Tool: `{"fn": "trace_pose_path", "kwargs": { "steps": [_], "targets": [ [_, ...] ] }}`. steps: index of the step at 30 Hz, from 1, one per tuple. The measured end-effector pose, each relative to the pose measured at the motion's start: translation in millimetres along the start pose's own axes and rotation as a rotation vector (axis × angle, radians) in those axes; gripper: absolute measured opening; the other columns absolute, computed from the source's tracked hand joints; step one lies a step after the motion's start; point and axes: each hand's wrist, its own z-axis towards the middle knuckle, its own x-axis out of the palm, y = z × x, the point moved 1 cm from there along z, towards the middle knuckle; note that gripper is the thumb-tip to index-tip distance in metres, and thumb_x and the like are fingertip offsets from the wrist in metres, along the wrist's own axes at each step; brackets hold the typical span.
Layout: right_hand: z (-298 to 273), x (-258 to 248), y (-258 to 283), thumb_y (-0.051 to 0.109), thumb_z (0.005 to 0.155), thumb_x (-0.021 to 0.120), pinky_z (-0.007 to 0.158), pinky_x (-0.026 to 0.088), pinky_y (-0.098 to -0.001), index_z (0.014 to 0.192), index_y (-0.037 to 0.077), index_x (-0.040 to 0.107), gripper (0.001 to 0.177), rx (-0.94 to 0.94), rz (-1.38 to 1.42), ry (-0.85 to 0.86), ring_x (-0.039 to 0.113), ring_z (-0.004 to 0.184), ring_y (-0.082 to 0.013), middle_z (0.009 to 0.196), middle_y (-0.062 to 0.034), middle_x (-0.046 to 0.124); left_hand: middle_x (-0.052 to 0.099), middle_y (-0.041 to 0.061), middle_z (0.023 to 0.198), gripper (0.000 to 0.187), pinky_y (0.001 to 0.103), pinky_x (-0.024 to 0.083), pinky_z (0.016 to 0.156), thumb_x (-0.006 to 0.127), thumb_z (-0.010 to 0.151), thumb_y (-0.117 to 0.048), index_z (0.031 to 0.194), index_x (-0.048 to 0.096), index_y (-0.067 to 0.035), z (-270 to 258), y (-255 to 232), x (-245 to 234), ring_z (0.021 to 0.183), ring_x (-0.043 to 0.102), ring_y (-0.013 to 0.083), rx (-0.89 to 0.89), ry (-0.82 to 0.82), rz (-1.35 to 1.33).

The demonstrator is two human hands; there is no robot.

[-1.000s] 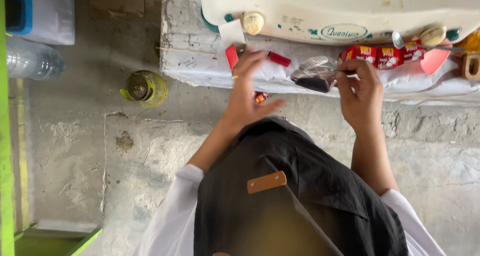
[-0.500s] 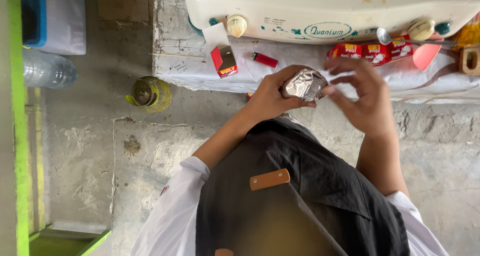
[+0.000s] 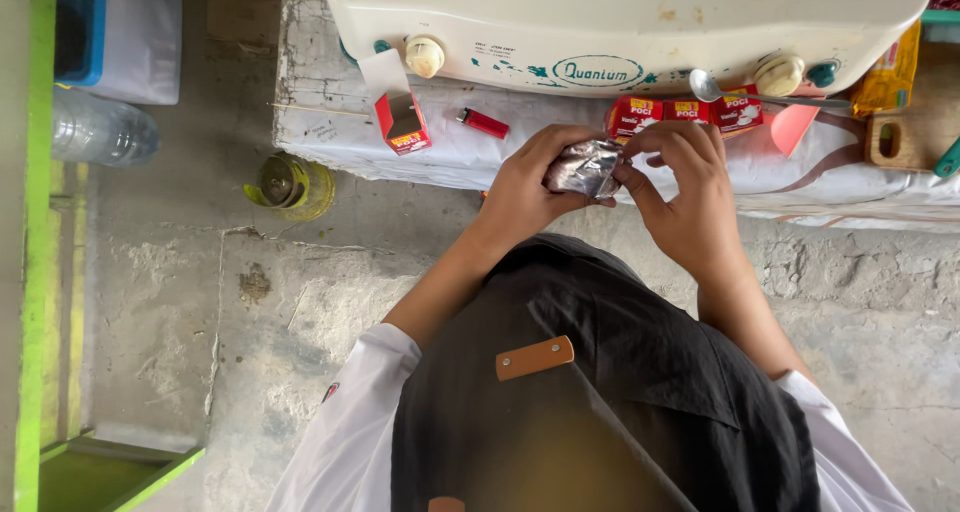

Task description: The person handles a container of seeds, moves several bottles, and then opens tea packets by hand near a gas stove.

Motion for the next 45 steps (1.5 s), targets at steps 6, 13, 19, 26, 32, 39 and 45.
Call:
{"fn": "trace_pose_path", "kwargs": {
  "steps": [6, 13, 19, 26, 32, 39, 45],
  "targets": [
    [0, -29, -20, 0.001, 0.092, 0.079, 0.094, 0.048, -0.0440, 0.104, 0.003, 0.065, 0.019, -0.165, -0.145, -0.088, 0.060, 0.106, -0.0313, 0.110, -0.0114, 0.066, 0.072, 0.012, 0.117, 0.065, 0.032, 0.059, 0.089, 0.095, 0.075, -0.031, 0.125, 0.064, -0.004, 16, -4, 14, 0.106, 0.074, 0.0220, -0.111, 0.062, 0.059],
    [-2, -41, -32, -0.001, 0.103, 0.076, 0.083, 0.059, -0.0309, 0.108, -0.002, 0.067, 0.011, -0.048, 0.120, -0.134, 0.072, 0.092, -0.0215, 0.105, -0.0120, 0.071, 0.077, 0.009, 0.103, 0.064, 0.029, 0.059, 0.082, 0.092, 0.077, -0.037, 0.124, 0.066, -0.001, 24, -14, 32, 0.092, 0.072, 0.0138, -0.229, 0.078, -0.152],
    [-8, -50, -45, 0.001, 0.109, 0.071, 0.090, 0.059, -0.0261, 0.118, -0.004, 0.065, 0.012, 0.050, 0.422, -0.155, 0.069, 0.098, -0.0125, 0.108, -0.0092, 0.070, 0.076, 0.008, 0.104, 0.057, 0.026, 0.058, 0.084, 0.089, 0.084, -0.030, 0.125, 0.066, 0.002, 21, -22, 39, 0.094, 0.070, 0.0095, -0.159, 0.023, -0.213],
    [-20, -44, -52, -0.001, 0.107, 0.070, 0.095, 0.055, -0.0251, 0.119, -0.006, 0.062, 0.015, 0.115, 0.645, -0.110, 0.066, 0.102, -0.0109, 0.109, -0.0069, 0.066, 0.074, 0.010, 0.113, 0.060, 0.026, 0.058, 0.089, 0.086, 0.088, -0.027, 0.132, 0.060, 0.004, 18, -29, 47, 0.102, 0.069, 0.0106, -0.174, -0.001, -0.401],
    [-16, -47, -30, -0.003, 0.100, 0.077, 0.088, 0.058, -0.0282, 0.109, -0.007, 0.066, 0.015, 0.023, 0.240, -0.237, 0.073, 0.098, -0.0173, 0.108, -0.0128, 0.069, 0.074, 0.011, 0.114, 0.051, 0.028, 0.062, 0.088, 0.085, 0.090, -0.016, 0.130, 0.060, 0.002, 21, -39, 48, 0.104, 0.073, 0.0121, -0.127, -0.076, -0.307],
    [-11, -38, -40, 0.000, 0.105, 0.073, 0.089, 0.058, -0.0288, 0.112, -0.005, 0.067, 0.012, 0.091, 0.289, -0.207, 0.073, 0.098, -0.0197, 0.107, -0.0131, 0.070, 0.072, 0.011, 0.112, 0.046, 0.030, 0.062, 0.085, 0.086, 0.089, -0.015, 0.125, 0.061, 0.000, 19, -45, 48, 0.102, 0.074, 0.0151, -0.082, -0.107, -0.150],
    [-2, -42, -41, -0.002, 0.089, 0.076, 0.080, 0.056, -0.0330, 0.101, -0.002, 0.069, 0.014, -0.043, 0.002, -0.186, 0.072, 0.089, -0.0251, 0.097, -0.0121, 0.070, 0.072, 0.011, 0.113, 0.047, 0.029, 0.060, 0.082, 0.089, 0.087, -0.023, 0.122, 0.062, -0.005, 19, -42, 45, 0.100, 0.073, 0.0159, 0.059, -0.113, 0.170]
  ]
}}
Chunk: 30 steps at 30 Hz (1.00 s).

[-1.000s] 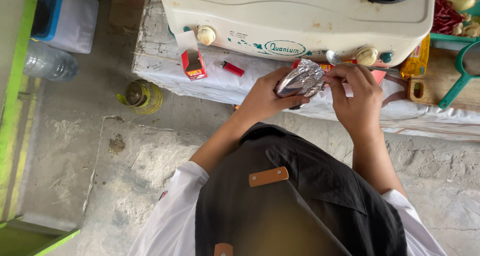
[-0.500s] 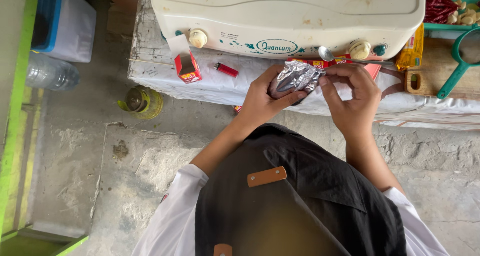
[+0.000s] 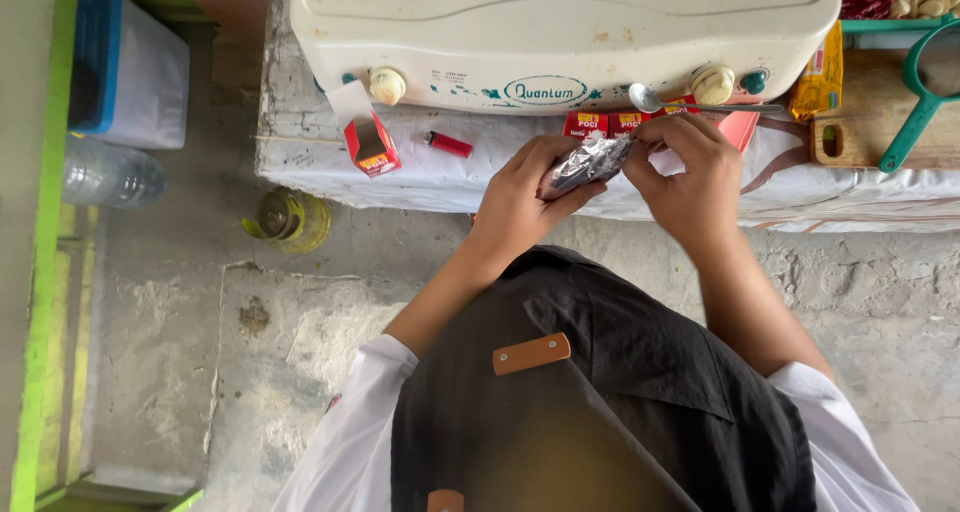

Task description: The person handles a container of seeds, moves several bottles, and then opens tea packets by hand near a gas stove.

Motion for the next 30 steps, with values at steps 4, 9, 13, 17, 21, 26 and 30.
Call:
{"fn": "trace_pose_path", "kwargs": {
  "steps": [4, 9, 13, 17, 21, 26, 30],
  "targets": [
    [26, -28, -2, 0.001, 0.087, 0.078, 0.085, 0.057, -0.0386, 0.095, 0.001, 0.068, 0.013, -0.374, -0.227, 0.213, 0.070, 0.092, -0.0284, 0.097, -0.0103, 0.071, 0.077, 0.008, 0.105, 0.051, 0.028, 0.061, 0.082, 0.089, 0.085, -0.026, 0.123, 0.064, -0.004, 7, 16, -13, 0.092, 0.075, 0.0123, -0.194, 0.242, -0.219],
    [20, -33, 3, 0.003, 0.100, 0.076, 0.082, 0.056, -0.0338, 0.107, 0.001, 0.070, 0.009, -0.108, 0.037, 0.178, 0.072, 0.092, -0.0219, 0.104, -0.0098, 0.071, 0.076, 0.009, 0.112, 0.055, 0.028, 0.058, 0.089, 0.088, 0.088, -0.026, 0.129, 0.063, 0.001, 8, 16, -16, 0.102, 0.070, 0.0108, -0.217, 0.204, -0.445],
    [15, -19, -2, 0.009, 0.092, 0.083, 0.081, 0.059, -0.0305, 0.109, 0.000, 0.070, 0.023, 0.014, 0.192, 0.189, 0.075, 0.092, -0.0212, 0.103, -0.0103, 0.072, 0.075, 0.008, 0.114, 0.059, 0.028, 0.058, 0.092, 0.087, 0.088, -0.027, 0.133, 0.061, 0.001, 11, 17, -15, 0.104, 0.070, 0.0104, -0.200, 0.152, -0.445],
    [10, -18, -9, 0.003, 0.100, 0.080, 0.082, 0.059, -0.0292, 0.108, 0.000, 0.075, 0.010, -0.053, 0.052, 0.112, 0.076, 0.094, -0.0221, 0.104, -0.0115, 0.077, 0.075, 0.009, 0.113, 0.060, 0.029, 0.059, 0.091, 0.088, 0.087, -0.026, 0.134, 0.061, 0.001, 12, 23, -13, 0.103, 0.071, 0.0123, -0.182, 0.176, -0.385],
    [7, -7, -4, -0.001, 0.102, 0.082, 0.084, 0.060, -0.0301, 0.108, 0.000, 0.075, 0.009, -0.193, -0.115, -0.072, 0.076, 0.097, -0.0245, 0.106, -0.0135, 0.077, 0.074, 0.009, 0.115, 0.059, 0.029, 0.059, 0.093, 0.087, 0.089, -0.025, 0.135, 0.060, 0.001, 13, 25, -6, 0.105, 0.070, 0.0130, -0.181, 0.152, -0.463],
    [2, -7, -8, -0.001, 0.095, 0.081, 0.081, 0.059, -0.0310, 0.106, 0.001, 0.076, 0.012, -0.055, 0.080, -0.017, 0.076, 0.091, -0.0230, 0.104, -0.0126, 0.076, 0.075, 0.008, 0.112, 0.057, 0.028, 0.059, 0.090, 0.088, 0.087, -0.022, 0.132, 0.062, 0.001, 12, 27, -13, 0.102, 0.071, 0.0121, -0.193, 0.201, -0.402],
    [1, -20, -19, 0.001, 0.090, 0.081, 0.078, 0.059, -0.0286, 0.098, 0.003, 0.075, 0.010, 0.111, 0.328, 0.177, 0.074, 0.079, -0.0192, 0.096, -0.0087, 0.076, 0.075, 0.007, 0.110, 0.059, 0.027, 0.059, 0.089, 0.089, 0.085, -0.020, 0.132, 0.061, 0.002, 10, 29, -25, 0.101, 0.070, 0.0110, -0.258, 0.347, -0.517]
  ]
}}
